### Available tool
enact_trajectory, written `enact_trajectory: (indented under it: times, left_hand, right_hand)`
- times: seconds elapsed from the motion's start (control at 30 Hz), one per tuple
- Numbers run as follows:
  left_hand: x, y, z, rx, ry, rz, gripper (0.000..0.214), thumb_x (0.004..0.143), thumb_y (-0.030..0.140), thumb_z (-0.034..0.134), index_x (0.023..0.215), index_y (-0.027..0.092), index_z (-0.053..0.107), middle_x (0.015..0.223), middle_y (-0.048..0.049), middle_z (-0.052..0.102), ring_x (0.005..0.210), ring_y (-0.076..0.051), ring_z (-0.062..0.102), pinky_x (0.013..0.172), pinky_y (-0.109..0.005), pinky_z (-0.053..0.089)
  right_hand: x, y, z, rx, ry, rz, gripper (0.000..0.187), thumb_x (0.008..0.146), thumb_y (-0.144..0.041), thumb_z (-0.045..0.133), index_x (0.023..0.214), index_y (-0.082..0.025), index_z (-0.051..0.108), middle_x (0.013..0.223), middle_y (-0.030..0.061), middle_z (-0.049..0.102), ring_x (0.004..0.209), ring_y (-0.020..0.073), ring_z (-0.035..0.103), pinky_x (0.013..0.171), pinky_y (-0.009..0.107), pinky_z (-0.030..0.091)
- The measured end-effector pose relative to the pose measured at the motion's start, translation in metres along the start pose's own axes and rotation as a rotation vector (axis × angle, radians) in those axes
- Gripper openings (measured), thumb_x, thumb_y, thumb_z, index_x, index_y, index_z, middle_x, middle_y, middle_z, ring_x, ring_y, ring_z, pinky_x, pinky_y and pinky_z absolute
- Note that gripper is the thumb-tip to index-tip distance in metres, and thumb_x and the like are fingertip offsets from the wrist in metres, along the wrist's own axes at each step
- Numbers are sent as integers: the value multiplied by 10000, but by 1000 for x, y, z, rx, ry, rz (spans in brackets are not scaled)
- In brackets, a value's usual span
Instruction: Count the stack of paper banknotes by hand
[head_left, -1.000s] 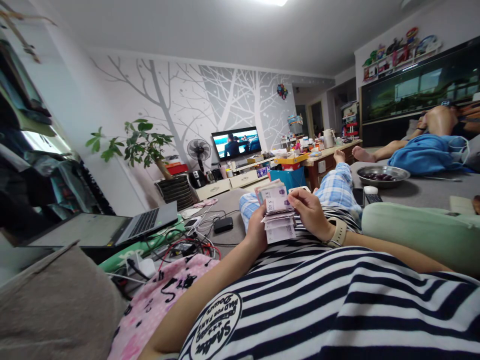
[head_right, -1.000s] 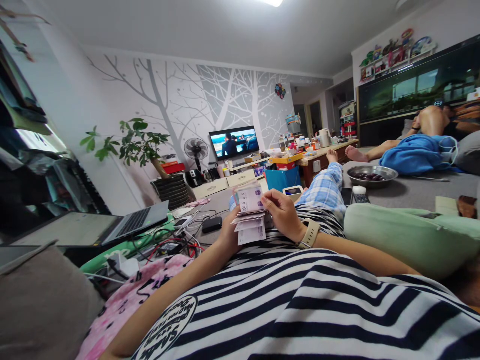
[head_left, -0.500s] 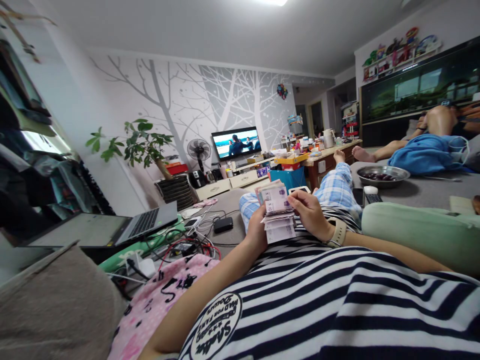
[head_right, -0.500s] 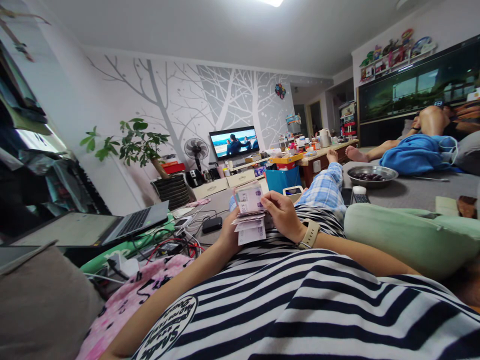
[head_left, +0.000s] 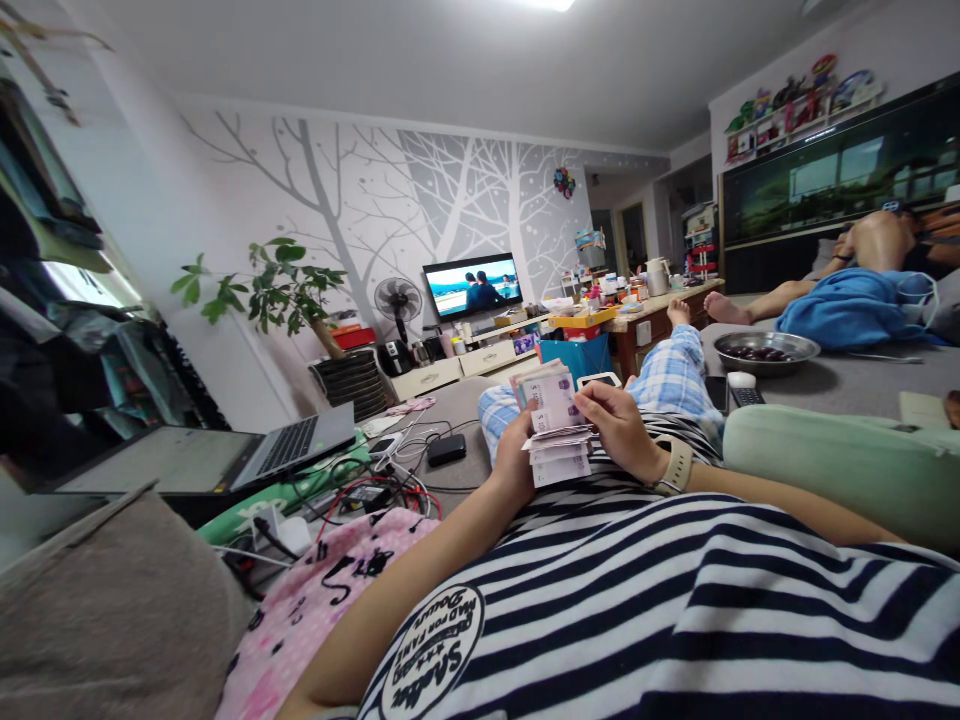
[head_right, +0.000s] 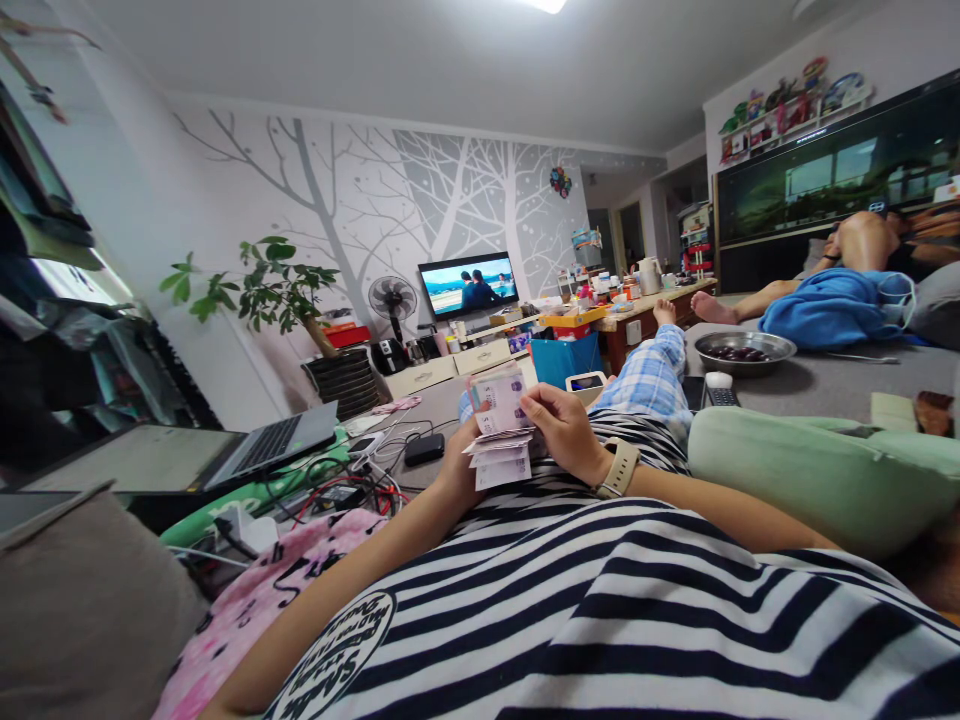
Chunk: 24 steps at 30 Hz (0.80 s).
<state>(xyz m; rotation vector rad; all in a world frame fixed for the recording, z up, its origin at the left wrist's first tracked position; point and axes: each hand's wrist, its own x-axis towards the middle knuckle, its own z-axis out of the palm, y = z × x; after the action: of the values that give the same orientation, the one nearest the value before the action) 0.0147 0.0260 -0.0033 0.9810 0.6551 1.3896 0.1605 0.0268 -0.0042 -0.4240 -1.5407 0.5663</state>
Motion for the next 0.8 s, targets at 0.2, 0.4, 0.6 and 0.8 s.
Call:
enact_trajectory:
  times: [0.2, 0.4, 0.6, 0.8]
  left_hand:
    - [-2, 2, 2, -8, 12, -12, 357, 779, 436, 647, 1002, 160, 685, 859, -98, 742, 865, -280, 697, 808, -387, 554]
    - [-3, 5, 4, -67, 26, -78, 373, 797, 380, 633, 1050, 110, 676, 882, -109, 743, 836, -278, 705, 799, -398, 562]
    - [-10, 13, 15, -85, 126, -97, 282, 865, 280, 531, 1006, 93, 686, 818, -98, 738, 862, -260, 701, 837, -387, 549]
    - [-15, 15, 12, 71, 160, 111, 203, 780, 266, 628, 880, 105, 700, 866, -90, 736, 932, -246, 675, 896, -345, 497]
  right_hand:
    - [0, 1, 0, 0, -9, 13, 354, 868, -498, 536, 689, -193, 539, 641, -9, 496, 588, 126, 420, 564, 262, 354]
    - [-1, -2, -1, 5, -27, 15, 347, 866, -478, 540, 675, -188, 536, 610, -20, 475, 561, 116, 397, 557, 257, 354]
    - [8, -7, -9, -122, -232, -11, 326, 868, -398, 529, 642, -163, 541, 599, -12, 511, 585, 112, 446, 556, 233, 360]
    - [16, -79, -23, -546, -730, -219, 197, 868, -292, 574, 765, -152, 666, 673, 15, 633, 633, 120, 539, 641, 243, 395]
